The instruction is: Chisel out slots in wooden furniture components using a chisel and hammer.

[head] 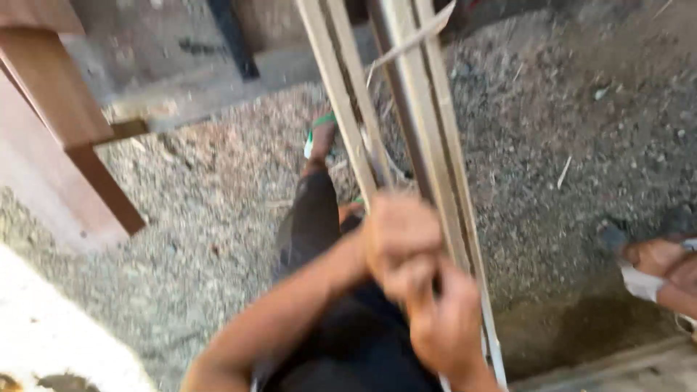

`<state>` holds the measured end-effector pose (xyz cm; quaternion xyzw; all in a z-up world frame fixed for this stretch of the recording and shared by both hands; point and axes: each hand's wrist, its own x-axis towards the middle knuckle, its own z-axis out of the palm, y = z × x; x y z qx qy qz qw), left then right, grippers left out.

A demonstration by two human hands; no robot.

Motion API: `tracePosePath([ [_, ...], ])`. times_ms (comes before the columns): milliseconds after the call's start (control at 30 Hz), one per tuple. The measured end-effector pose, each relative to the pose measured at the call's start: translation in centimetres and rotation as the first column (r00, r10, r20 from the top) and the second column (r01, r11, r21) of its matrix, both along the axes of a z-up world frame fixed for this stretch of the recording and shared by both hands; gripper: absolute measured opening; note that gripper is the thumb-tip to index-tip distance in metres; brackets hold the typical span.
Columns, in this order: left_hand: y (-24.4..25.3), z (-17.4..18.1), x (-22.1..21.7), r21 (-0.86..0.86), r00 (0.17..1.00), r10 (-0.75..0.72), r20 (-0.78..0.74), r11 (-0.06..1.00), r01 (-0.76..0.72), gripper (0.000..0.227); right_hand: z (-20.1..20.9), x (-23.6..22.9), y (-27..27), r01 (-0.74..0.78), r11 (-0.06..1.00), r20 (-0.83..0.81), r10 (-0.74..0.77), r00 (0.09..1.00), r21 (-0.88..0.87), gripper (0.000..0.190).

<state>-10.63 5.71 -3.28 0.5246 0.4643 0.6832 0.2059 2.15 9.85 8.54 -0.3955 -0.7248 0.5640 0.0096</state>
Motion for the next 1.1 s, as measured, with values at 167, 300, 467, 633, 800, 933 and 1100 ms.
tracePosePath([
  [167, -0.9, 1.9, 0.4, -0.048, 0.999, 0.018, 0.041, 0.999, -0.016, 0.030, 0.4, -2.5, 1.0, -0.025, 0.995, -0.080, 0.033, 0.996, 0.095, 0.047],
  [300, 1.6, 0.5, -3.9, 0.039, 0.999, 0.029, -0.024, 0.999, -0.028, 0.029, -0.9, -1.8, 0.8, 0.053, 0.998, 0.240, -0.059, 0.969, 0.030, 0.043],
  [467, 1.5, -0.4, -3.7, 0.057, 0.996, 0.028, 0.080, 0.998, -0.032, 0.026, 0.5, -4.3, 1.4, -0.054, 0.987, 0.017, 0.052, 0.999, 0.152, 0.049],
  [633, 2.0, 1.3, -5.8, 0.005, 0.999, 0.048, 0.023, 0.999, -0.048, 0.027, 0.3, -7.0, 2.5, 0.041, 0.998, 0.140, -0.047, 0.989, 0.042, 0.047],
  [800, 3.4, 0.0, -8.6, -0.007, 0.998, 0.066, 0.011, 0.998, -0.066, 0.029, -0.4, -7.3, 3.3, 0.027, 0.999, 0.256, -0.022, 0.966, -0.018, 0.047],
  [933, 3.1, 0.6, -7.6, -0.009, 0.994, 0.081, 0.075, 0.997, -0.081, 0.029, 0.4, -9.2, 3.8, -0.013, 0.998, 0.141, 0.004, 0.990, 0.060, 0.050],
  [1100, 2.9, 2.0, -8.0, -0.025, 0.998, 0.043, 0.048, 0.999, -0.042, 0.029, 0.5, -7.4, 3.6, 0.138, 0.990, 0.297, -0.121, 0.947, -0.038, 0.051],
])
